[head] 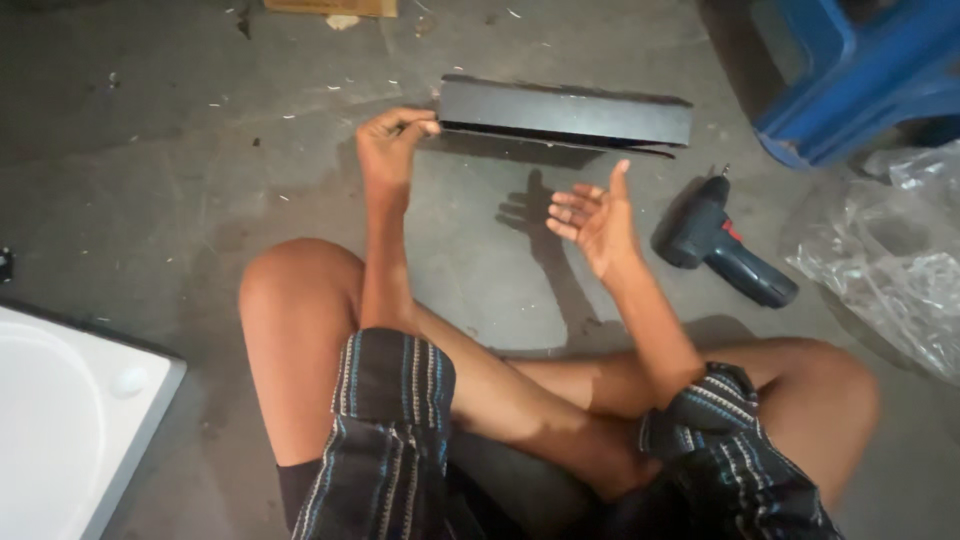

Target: The person uses a cordless drill to remove screws from the casing of an electronic device. After removing the cover, the person continues to unscrew components from the internal circuit board.

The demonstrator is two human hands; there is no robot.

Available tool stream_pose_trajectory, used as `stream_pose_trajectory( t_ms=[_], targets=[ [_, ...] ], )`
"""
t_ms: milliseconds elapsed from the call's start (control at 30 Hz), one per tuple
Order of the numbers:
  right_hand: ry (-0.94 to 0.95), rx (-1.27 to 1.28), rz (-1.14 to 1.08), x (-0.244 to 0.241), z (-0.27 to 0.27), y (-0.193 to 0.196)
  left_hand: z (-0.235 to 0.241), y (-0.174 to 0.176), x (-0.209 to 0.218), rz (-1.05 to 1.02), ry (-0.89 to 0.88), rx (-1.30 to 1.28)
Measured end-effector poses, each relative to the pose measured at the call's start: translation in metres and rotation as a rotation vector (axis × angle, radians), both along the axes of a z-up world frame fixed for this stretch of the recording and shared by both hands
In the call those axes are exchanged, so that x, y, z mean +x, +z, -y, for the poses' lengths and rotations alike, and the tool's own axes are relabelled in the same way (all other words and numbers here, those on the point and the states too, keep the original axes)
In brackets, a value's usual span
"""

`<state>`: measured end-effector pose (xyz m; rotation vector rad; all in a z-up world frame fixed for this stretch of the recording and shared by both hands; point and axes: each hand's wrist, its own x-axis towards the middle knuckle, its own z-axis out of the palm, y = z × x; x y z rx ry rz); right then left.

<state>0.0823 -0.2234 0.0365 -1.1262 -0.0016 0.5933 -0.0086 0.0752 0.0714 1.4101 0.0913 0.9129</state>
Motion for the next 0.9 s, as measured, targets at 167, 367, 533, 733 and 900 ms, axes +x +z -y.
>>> stream_pose_trajectory(
  t_ms=[167, 367, 533, 733, 900],
  targets=[
    [0.044, 0.028, 0.001, -0.005, -0.013, -0.013, -0.003, -0.006, 0.001, -0.03, 0.022, 0.045],
    [-0.054, 0.07, -0.06, -0.016, -0.021, -0.036, 0.0, -0.006, 0.012, 0.07, -0.094, -0.122],
    [-0.148, 0.113, -0.075, -0.038, -0.023, -0.041, 0.0, -0.006, 0.022, 0.043, -0.015, -0.121],
    [-0.196, 0.044, -0.12, -0.055, -0.006, -0.012, 0.004, -0.004, 0.036, 0.093, 0.089, -0.094],
    [-0.248, -0.067, -0.137, -0.034, 0.018, 0.022, 0.027, 0.015, 0.038, 0.053, 0.305, 0.006]
  ],
)
